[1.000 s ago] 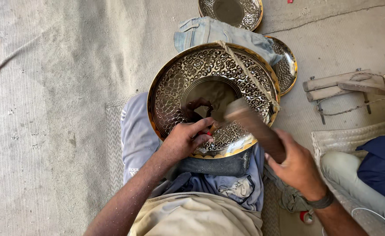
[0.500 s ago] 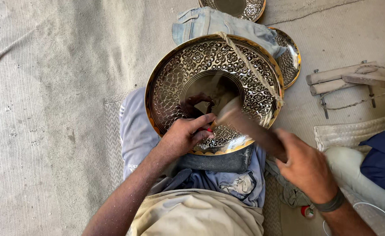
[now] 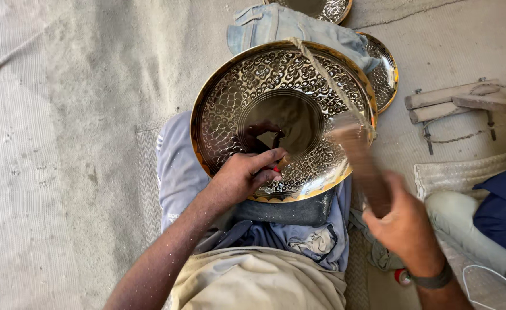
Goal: The person sits on the floor and uses a hammer and a small punch to create a decorative pattern on a brass plate. They repeatedly strike the punch with the hammer to emboss the metal surface.
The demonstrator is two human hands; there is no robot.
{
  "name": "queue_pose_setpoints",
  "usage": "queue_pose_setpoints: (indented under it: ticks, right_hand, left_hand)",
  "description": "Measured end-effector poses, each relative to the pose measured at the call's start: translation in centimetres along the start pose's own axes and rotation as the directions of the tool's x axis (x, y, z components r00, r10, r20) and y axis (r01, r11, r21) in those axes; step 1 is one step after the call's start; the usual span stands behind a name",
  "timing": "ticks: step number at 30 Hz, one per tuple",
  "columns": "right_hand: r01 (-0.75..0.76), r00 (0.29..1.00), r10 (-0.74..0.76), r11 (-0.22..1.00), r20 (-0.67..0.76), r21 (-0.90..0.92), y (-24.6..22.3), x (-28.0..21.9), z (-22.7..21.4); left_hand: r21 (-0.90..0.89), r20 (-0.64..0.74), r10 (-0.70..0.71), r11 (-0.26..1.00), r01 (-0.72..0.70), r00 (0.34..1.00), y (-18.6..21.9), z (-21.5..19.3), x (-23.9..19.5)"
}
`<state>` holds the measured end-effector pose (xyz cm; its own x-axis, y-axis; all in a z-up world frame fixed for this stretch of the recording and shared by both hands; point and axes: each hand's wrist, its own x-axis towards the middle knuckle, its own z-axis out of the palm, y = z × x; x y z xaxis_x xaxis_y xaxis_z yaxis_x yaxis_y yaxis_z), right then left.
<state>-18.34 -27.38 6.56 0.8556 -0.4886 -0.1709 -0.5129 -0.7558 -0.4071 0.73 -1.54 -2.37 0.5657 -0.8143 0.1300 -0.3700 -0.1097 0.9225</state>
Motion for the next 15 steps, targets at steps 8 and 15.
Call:
queue_pose_setpoints:
  ticks: [8,15]
  right_hand:
    - [0.058,0.997,-0.051,0.992,0.060,-0.111,2.2,-0.3,0.9]
    - [0.158,0.987,-0.144,0.931,-0.067,0.330,3.7,0.1,2.1]
  left_hand:
    - [0.038,0.039,0.001,0.999,-0.003,0.999,-0.1,-0.3,0.0]
    - [0.010,0.018,0.045,0.999,-0.045,0.999,0.0,-0.3,0.1]
